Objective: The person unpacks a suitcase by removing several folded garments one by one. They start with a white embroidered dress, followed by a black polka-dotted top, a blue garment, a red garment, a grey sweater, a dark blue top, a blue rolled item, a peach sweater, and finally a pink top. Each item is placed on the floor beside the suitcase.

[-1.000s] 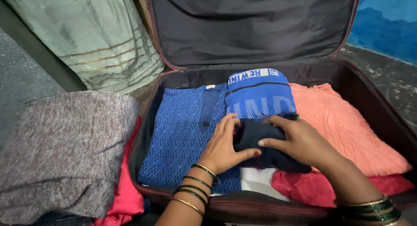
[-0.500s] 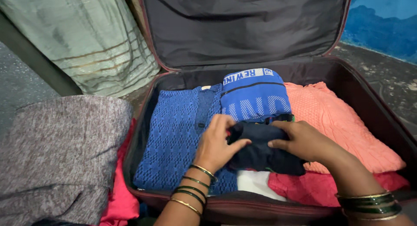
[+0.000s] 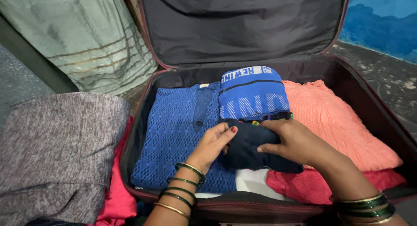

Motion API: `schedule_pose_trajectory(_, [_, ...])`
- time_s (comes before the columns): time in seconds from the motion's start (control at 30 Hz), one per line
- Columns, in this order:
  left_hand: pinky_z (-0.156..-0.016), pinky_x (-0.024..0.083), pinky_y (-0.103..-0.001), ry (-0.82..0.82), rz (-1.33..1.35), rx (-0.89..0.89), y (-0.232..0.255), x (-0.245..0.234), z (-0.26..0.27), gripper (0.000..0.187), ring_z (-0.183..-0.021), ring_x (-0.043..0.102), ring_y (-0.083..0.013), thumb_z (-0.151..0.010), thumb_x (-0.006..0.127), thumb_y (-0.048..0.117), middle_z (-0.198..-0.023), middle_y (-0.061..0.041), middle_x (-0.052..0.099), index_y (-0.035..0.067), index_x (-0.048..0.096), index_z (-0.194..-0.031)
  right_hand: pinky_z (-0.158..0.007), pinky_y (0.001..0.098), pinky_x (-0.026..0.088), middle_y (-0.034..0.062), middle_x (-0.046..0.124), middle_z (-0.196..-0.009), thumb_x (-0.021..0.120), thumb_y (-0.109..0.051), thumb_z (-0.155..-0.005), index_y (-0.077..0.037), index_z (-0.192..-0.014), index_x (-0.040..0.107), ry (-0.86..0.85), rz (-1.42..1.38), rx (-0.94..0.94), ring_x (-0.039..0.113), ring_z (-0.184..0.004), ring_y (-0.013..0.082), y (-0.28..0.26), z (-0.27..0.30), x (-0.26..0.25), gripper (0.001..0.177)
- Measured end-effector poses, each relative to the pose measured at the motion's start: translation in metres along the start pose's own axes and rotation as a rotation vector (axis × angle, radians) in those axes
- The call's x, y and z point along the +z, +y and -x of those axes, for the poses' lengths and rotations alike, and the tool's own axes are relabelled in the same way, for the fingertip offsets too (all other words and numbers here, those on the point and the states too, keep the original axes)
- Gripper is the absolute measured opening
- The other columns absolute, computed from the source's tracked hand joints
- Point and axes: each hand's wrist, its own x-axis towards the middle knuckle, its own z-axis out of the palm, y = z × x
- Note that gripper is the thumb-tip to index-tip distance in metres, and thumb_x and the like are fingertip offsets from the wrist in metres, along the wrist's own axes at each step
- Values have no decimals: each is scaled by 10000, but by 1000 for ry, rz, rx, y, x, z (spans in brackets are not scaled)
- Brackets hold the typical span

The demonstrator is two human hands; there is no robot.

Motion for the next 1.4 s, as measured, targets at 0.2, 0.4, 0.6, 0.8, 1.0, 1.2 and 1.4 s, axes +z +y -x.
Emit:
schedule_pose_trajectory(0.2, [-738,495,-222,46,170,-56,5,0,1,216,-817,631,-42,-1004,557,242,-910,55,697,78,691,-1043,-842,384,574,108,763,-975,893,-205,-665,-288,-1437,484,-324,-131,229,750,-946,261,-14,10,-20,878])
schedule_pose_trajectory(0.4, [-715,475,-231,244,-232,120,-31,-11,-13,281,-795,503,-32,-1085,554,255,-839,31,570,7,645,-986,-862,357,585,107,808,-996,832,-159,-720,-333,-1508,464,-415,-155,281,778,-932,244,-1,14,-29,887])
schedule_pose_trajectory(0.6, [-839,488,-222,85,-33,90,-23,-12,-14,239,-906,578,-32,-1039,623,256,-936,44,647,24,625,-1095,-897,362,564,132,786,-1053,818,-212,-765,-288,-1505,487,-332,-49,190,759,-974,271,17,12,-13,814])
schedule_pose_trajectory(0.8, [-793,593,-285,96,-117,46,13,11,3,619,-890,733,-106,-754,849,156,-946,-42,755,71,436,-1207,-880,404,560,139,751,-1117,851,-238,-680,-266,-1513,494,-163,-99,41,732,-1010,308,13,6,2,907])
schedule_pose_trajectory(1.0, [-669,541,-320,476,-581,161,48,14,15,645,-707,608,-214,-752,918,256,-755,-100,627,82,484,-1196,-810,395,559,166,758,-935,811,-228,-760,-206,-1355,636,22,-131,158,730,-879,291,5,-2,0,620])
schedule_pose_trajectory(1.2, [-749,531,-374,573,-1101,986,79,45,35,846,-825,651,-355,-546,902,322,-943,-197,639,23,458,-1201,-659,338,520,88,760,-766,794,-180,-757,-98,-1131,766,153,-410,267,675,-709,170,-2,3,-17,384])
schedule_pose_trajectory(1.4, [-750,574,-457,547,-565,-36,42,11,28,777,-852,698,-399,-768,542,616,-1003,-257,684,-4,536,-1236,-724,394,516,160,758,-885,752,-99,-886,-111,-1288,740,339,-448,238,676,-789,249,-14,15,-37,402])
